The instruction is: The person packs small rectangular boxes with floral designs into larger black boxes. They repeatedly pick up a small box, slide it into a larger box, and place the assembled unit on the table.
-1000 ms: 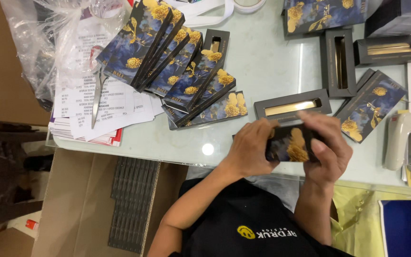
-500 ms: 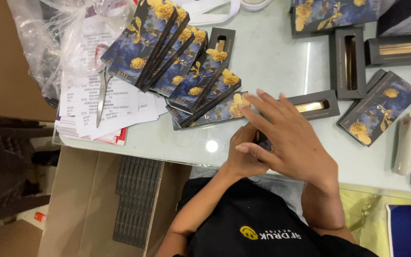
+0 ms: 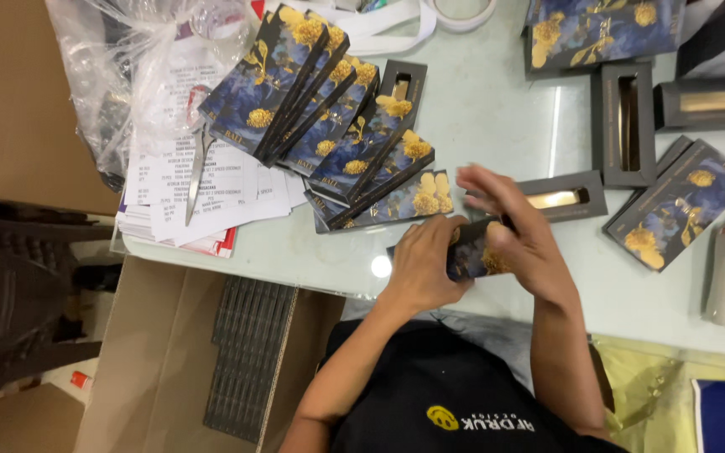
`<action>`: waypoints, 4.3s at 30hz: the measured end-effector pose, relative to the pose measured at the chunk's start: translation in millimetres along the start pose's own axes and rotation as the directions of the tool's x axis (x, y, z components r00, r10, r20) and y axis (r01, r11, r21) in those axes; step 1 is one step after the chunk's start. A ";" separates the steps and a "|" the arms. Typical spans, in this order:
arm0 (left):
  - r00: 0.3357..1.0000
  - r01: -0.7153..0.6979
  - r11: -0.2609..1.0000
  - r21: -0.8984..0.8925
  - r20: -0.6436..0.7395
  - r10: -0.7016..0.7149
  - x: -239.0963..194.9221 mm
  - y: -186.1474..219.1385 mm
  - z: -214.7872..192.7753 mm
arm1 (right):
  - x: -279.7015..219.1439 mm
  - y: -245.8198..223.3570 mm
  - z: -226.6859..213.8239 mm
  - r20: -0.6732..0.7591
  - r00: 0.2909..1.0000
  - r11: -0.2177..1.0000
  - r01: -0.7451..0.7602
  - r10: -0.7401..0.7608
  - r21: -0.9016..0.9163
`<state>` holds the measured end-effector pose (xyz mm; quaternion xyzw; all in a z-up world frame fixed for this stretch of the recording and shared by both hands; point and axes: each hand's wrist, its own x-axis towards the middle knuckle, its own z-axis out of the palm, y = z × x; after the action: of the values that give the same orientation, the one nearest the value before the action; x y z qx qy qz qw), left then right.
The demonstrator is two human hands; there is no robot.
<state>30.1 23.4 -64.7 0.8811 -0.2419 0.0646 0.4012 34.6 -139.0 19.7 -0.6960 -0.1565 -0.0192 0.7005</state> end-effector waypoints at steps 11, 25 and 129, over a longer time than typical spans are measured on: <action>0.975 0.048 0.906 0.421 -0.215 0.048 72.6 12.6 -167.7 | -55.7 15.5 -97.4 -0.456 0.872 0.808 -0.136 -0.176 -0.573; 0.979 -0.144 0.844 -0.516 0.052 0.198 0.3 2.3 -9.3 | -83.0 93.2 -148.7 -0.847 0.520 0.412 -0.799 0.110 -0.437; 0.912 0.217 0.323 -0.921 0.073 -0.403 -27.9 -26.5 -25.8 | -47.5 70.8 -76.1 -0.334 0.931 0.628 -0.349 0.147 -0.696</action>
<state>20.5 67.8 -73.8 0.5332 -0.0283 -0.0829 0.8415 21.5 -220.6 -59.3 -0.9274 0.0511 -0.0700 0.3638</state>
